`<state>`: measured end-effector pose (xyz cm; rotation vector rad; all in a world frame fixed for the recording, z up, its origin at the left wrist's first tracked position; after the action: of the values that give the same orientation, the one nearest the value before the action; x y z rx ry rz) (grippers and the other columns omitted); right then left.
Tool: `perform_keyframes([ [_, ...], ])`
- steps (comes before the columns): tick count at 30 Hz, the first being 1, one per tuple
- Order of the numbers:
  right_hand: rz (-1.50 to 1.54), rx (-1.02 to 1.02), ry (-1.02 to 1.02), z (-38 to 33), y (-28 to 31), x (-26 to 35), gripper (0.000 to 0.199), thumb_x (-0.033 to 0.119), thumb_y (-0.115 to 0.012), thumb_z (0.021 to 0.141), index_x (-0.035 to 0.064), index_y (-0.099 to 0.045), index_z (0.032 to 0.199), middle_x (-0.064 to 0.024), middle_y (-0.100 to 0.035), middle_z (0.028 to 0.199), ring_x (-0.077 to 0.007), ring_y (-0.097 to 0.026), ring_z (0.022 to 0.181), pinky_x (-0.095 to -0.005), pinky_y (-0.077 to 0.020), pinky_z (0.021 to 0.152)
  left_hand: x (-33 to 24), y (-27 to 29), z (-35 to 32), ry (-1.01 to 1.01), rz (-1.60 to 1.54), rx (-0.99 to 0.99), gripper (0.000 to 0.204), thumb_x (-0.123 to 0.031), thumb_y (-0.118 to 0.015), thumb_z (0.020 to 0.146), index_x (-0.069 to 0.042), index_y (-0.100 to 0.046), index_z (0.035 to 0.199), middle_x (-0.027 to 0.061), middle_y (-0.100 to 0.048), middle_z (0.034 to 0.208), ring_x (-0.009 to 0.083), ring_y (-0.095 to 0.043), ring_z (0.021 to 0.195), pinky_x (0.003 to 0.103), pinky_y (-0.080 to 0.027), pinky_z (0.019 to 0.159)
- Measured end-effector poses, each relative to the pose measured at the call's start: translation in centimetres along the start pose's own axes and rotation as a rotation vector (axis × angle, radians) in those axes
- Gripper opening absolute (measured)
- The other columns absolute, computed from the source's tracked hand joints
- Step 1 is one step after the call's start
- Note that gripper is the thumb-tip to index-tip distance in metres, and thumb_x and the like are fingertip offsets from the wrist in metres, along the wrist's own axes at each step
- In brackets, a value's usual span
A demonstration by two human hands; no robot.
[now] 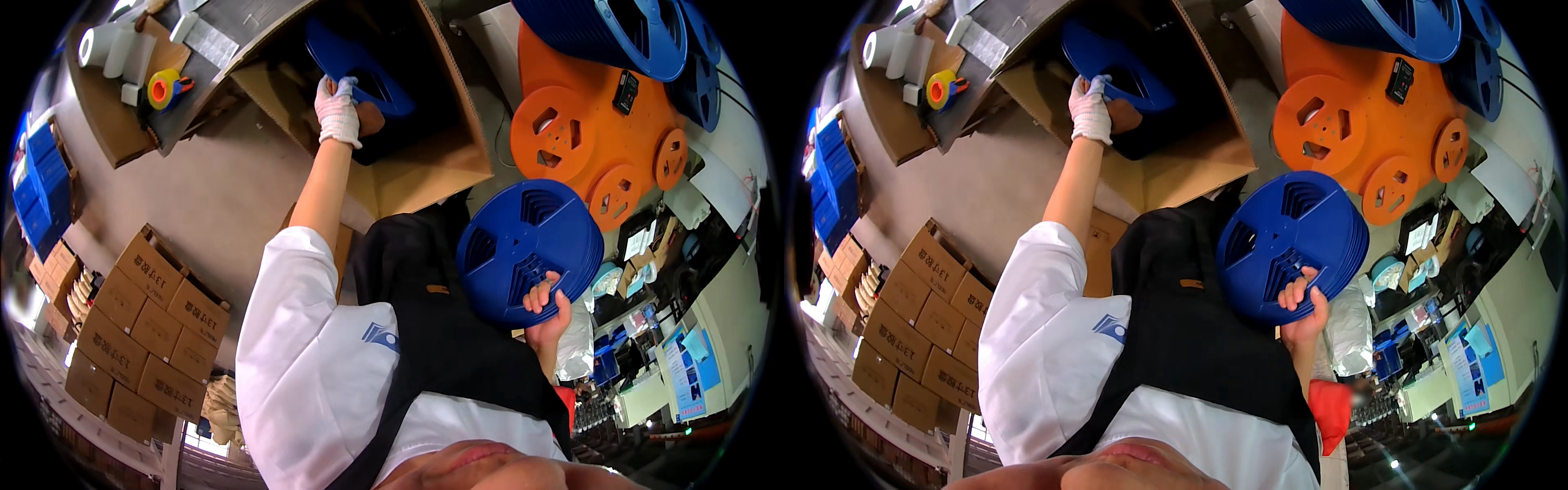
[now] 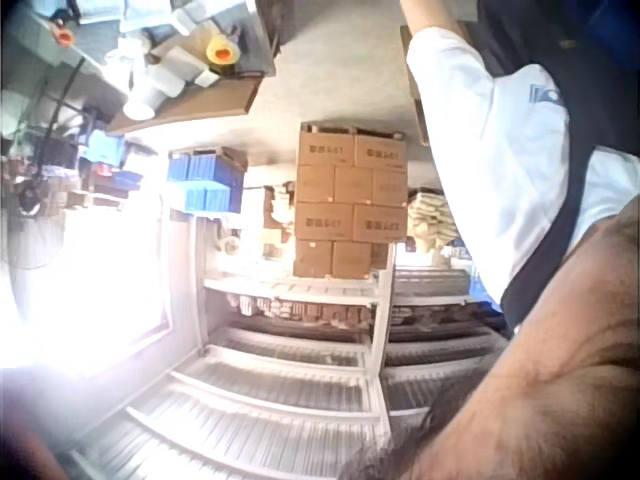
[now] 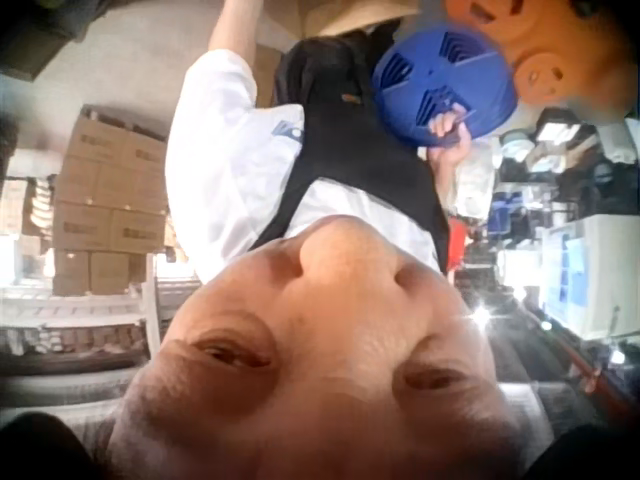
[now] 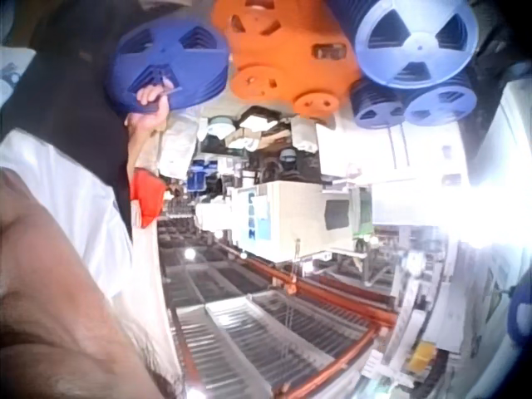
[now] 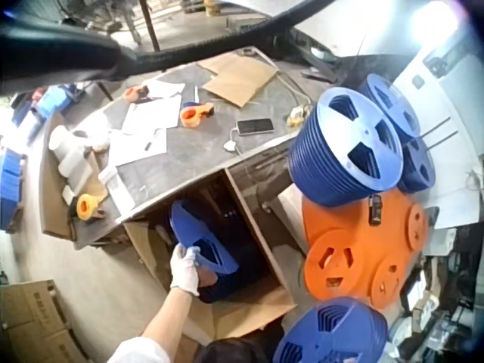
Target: The person wipes blue plastic reels with a cloth and places them into a cardboard box.
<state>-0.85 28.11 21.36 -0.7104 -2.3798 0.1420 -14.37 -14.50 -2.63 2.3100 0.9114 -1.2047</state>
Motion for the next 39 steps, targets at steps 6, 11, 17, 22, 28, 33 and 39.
perform_keyframes([
  [6,-0.033,-0.133,-0.008,-0.5,1.2,-0.6,0.035,0.022,-0.045,0.085,0.0007,-0.048,0.113,-0.0032,-0.044,0.067,-0.0119,-0.041,0.056,-0.0276,-0.0356,0.056,3.3,-4.3,4.6,-0.018,0.009,-0.022,0.016,-0.008,-0.062,0.079,-0.004,-0.058,0.093,-0.0011,-0.058,0.075,0.0081,-0.043,0.056,0.022,-0.037,0.054],
  [11,-0.003,-0.155,-0.027,-1.1,1.6,-2.2,0.038,0.023,-0.049,0.084,0.0011,-0.048,0.115,-0.004,-0.044,0.066,-0.0129,-0.041,0.056,-0.028,-0.0353,0.056,4.0,-8.3,6.8,0.106,0.361,-0.01,0.037,-0.015,-0.067,0.076,0.001,-0.056,0.108,0.0122,-0.064,0.092,0.0234,-0.059,0.078,0.032,-0.046,0.071],
  [17,0.023,-0.121,-0.1,-1.3,1.4,-4.9,0.041,0.024,-0.049,0.084,0.001,-0.048,0.117,-0.0051,-0.045,0.067,-0.0138,-0.043,0.059,-0.0289,-0.0359,0.06,9.6,-9.6,16.4,-0.023,0.754,0.113,0.043,-0.018,-0.064,0.076,0.002,-0.052,0.113,0.0209,-0.061,0.107,0.0308,-0.058,0.102,0.037,-0.046,0.085],
  [22,0.045,-0.168,-0.138,-1.8,2.3,-7.1,0.043,0.025,-0.049,0.084,0.0004,-0.046,0.119,-0.0049,-0.044,0.068,-0.0141,-0.043,0.058,-0.0286,-0.0341,0.057,12.3,-10.6,18.3,-0.065,0.298,0.194,0.048,-0.011,-0.067,0.078,0.001,-0.051,0.121,0.015,-0.059,0.118,0.0281,-0.055,0.107,0.035,-0.042,0.092],
  [28,0.039,-0.242,-0.143,-1.5,2.2,-7.1,0.041,0.024,-0.049,0.084,0.0003,-0.047,0.117,-0.0049,-0.045,0.069,-0.0144,-0.044,0.059,-0.0292,-0.0359,0.057,14.9,-9.6,19.0,-0.151,0.537,0.246,0.049,-0.009,-0.06,0.08,-0.002,-0.046,0.126,0.0163,-0.052,0.124,0.0286,-0.049,0.112,0.035,-0.039,0.093],
  [33,0.031,-0.235,-0.114,-1.4,2.0,-6.9,0.04,0.024,-0.05,0.084,0.0,-0.047,0.115,-0.005,-0.046,0.069,-0.0145,-0.044,0.059,-0.0298,-0.0371,0.058,7.7,-9.0,11.5,-0.033,0.549,0.17,0.046,-0.014,-0.059,0.081,-0.006,-0.049,0.126,0.0156,-0.056,0.116,0.026,-0.052,0.105,0.036,-0.042,0.088],
  [39,0.002,-0.193,-0.068,-1.2,0.5,-5.9,0.04,0.024,-0.05,0.083,-0.0002,-0.048,0.115,-0.0051,-0.046,0.068,-0.0144,-0.044,0.059,-0.0291,-0.0369,0.059,-1.7,-2.0,0.0,0.045,-0.037,0.14,0.026,-0.008,-0.057,0.085,0.001,-0.057,0.109,0.0064,-0.062,0.103,0.015,-0.057,0.093,0.027,-0.045,0.082],
])
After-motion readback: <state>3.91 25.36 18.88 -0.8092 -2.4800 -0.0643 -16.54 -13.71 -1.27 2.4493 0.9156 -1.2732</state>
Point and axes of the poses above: each hand's wrist, its own z-axis towards the middle knuckle, its own y-axis out of the back of the hand, x = y × z, the point moved 7 cm from there along z, towards the middle knuckle
